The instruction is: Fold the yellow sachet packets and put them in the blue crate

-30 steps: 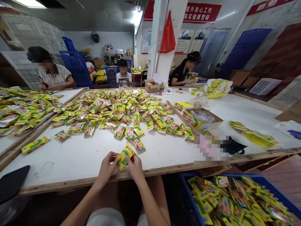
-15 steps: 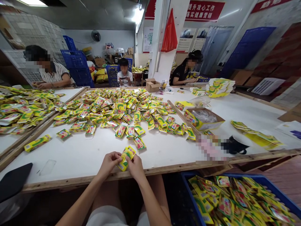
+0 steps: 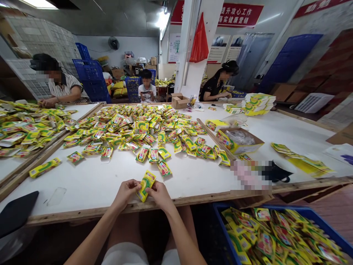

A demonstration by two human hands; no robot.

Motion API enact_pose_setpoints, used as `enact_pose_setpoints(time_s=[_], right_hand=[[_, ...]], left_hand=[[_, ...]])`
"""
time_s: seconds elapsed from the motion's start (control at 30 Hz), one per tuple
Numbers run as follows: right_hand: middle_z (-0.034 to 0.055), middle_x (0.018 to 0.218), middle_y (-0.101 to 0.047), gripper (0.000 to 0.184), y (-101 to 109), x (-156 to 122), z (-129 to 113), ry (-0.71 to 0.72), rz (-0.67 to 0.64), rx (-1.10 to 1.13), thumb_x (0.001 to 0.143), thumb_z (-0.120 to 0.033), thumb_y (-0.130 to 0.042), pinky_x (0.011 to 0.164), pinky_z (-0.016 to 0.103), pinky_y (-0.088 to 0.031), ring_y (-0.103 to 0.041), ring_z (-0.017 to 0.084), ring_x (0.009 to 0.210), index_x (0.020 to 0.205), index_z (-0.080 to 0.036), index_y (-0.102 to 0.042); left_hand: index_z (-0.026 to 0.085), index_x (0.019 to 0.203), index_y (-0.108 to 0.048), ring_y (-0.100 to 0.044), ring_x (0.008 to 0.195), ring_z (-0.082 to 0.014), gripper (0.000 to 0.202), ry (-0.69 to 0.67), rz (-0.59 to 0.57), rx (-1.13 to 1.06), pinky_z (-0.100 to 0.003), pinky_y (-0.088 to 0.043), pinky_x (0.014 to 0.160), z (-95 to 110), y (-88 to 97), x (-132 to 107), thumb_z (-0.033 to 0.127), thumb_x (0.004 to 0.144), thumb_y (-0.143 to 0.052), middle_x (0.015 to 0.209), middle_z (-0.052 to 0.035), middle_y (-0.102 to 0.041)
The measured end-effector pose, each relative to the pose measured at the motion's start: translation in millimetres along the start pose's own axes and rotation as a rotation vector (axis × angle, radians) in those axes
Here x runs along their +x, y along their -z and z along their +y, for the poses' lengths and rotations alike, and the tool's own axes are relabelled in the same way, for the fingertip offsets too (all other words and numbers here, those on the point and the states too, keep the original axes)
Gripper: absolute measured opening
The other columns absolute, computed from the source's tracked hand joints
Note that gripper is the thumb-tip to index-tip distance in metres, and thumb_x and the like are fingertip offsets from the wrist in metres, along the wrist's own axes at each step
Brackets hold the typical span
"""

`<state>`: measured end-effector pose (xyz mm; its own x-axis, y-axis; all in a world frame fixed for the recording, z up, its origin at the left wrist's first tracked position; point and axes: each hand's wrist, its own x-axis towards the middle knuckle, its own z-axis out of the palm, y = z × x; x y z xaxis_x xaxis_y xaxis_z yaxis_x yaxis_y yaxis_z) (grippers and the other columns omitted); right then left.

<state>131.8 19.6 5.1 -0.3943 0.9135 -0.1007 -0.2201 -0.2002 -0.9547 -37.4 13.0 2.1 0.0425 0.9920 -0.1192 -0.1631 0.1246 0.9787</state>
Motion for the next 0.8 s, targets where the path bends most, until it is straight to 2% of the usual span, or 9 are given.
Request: enact_pose_setpoints(time_s=[0.17,0.3,0.4,0.47,0.5,0.57,0.67,0.73,0.8], right_hand=[[0.0090,0.100,-0.073,0.045,1.4,2.1,4.4,0.031,0.029,-0.105,0.068,-0.047,-0.073,0.087,0.044,-0.051,-0.068,0.027,0.092,0.099,-0.016,-0.066],[0.0102,0.089,-0.074,0.042,-2.4,4.8,9.9,0.049,0.188,-0.308,0.070,-0.048,-0.070,0.077,0.040,-0.055,-0.069,0.028,0.084,0.094,-0.014,-0.067],[0.0112,0.086,-0.073,0.044,-11.4,3.5,9.1,0.094,0.309,-0.396,0.075,-0.053,-0.064,0.072,0.038,-0.056,-0.068,0.027,0.080,0.093,-0.013,-0.068],[0.0106,0.090,-0.073,0.048,-16.5,-0.6,5.4,0.137,0.294,-0.356,0.081,-0.057,-0.055,0.074,0.037,-0.056,-0.068,0.026,0.082,0.098,-0.014,-0.067],[0.0101,0.094,-0.072,0.049,-17.7,-3.6,2.9,0.155,0.260,-0.326,0.084,-0.057,-0.050,0.075,0.037,-0.056,-0.068,0.025,0.084,0.102,-0.015,-0.067],[0.0095,0.103,-0.070,0.047,-16.6,-10.0,-2.6,0.193,0.215,-0.305,0.088,-0.055,-0.045,0.078,0.038,-0.055,-0.066,0.025,0.091,0.109,-0.018,-0.066],[0.0100,0.116,-0.064,0.036,-9.0,-16.8,-8.7,0.292,0.351,-0.396,0.085,-0.044,-0.053,0.082,0.037,-0.052,-0.060,0.025,0.103,0.110,-0.020,-0.065],[0.0095,0.114,-0.064,0.029,-5.6,-18.5,-9.7,0.335,0.437,-0.409,0.084,-0.036,-0.055,0.083,0.035,-0.051,-0.060,0.023,0.103,0.107,-0.021,-0.063],[0.0081,0.105,-0.065,0.022,-6.0,-18.7,-8.2,0.330,0.472,-0.380,0.083,-0.031,-0.055,0.081,0.033,-0.050,-0.061,0.021,0.097,0.102,-0.022,-0.060]], left_hand=[[0.015,0.062,-0.061,-0.066,0.071,-0.0191,0.024,-0.041,0.052,0.034,-0.028,-0.050,0.065,-2.5,-4.1,1.1,0.031,0.061,-0.078,0.081,-0.0069,-0.073],[0.016,0.063,-0.058,-0.067,0.087,-0.0243,0.023,-0.112,0.071,0.126,-0.035,-0.052,0.078,-7.3,-10.0,-0.1,0.033,0.067,-0.073,0.091,-0.0098,-0.073],[0.017,0.095,-0.064,-0.058,0.115,-0.0261,0.026,-0.222,0.142,0.274,-0.041,-0.044,0.098,-10.6,-17.0,-4.6,0.035,0.077,-0.064,0.118,-0.0118,-0.065],[0.020,0.118,-0.058,-0.046,0.128,-0.0252,0.041,-0.294,0.147,0.356,-0.042,-0.036,0.106,-10.4,-21.0,-8.8,0.037,0.080,-0.062,0.134,-0.0115,-0.053],[0.021,0.123,-0.055,-0.043,0.131,-0.0254,0.046,-0.320,0.129,0.388,-0.043,-0.034,0.108,-9.2,-22.2,-10.7,0.037,0.080,-0.062,0.137,-0.0113,-0.049],[0.021,0.120,-0.059,-0.044,0.128,-0.0270,0.045,-0.351,0.104,0.439,-0.043,-0.035,0.107,-4.6,-23.4,-13.4,0.038,0.079,-0.064,0.133,-0.0117,-0.051],[0.019,0.106,-0.065,-0.059,0.106,-0.0256,0.030,-0.313,0.072,0.398,-0.041,-0.045,0.095,3.8,-24.6,-14.2,0.038,0.085,-0.055,0.105,-0.0108,-0.064],[0.018,0.107,-0.061,-0.064,0.089,-0.0223,0.030,-0.266,0.015,0.309,-0.038,-0.050,0.085,6.7,-27.8,-14.6,0.038,0.087,-0.051,0.088,-0.0071,-0.066],[0.019,0.113,-0.054,-0.065,0.086,-0.0213,0.035,-0.239,-0.031,0.243,-0.035,-0.052,0.080,6.0,-32.8,-16.1,0.039,0.085,-0.056,0.089,-0.0061,-0.067]])
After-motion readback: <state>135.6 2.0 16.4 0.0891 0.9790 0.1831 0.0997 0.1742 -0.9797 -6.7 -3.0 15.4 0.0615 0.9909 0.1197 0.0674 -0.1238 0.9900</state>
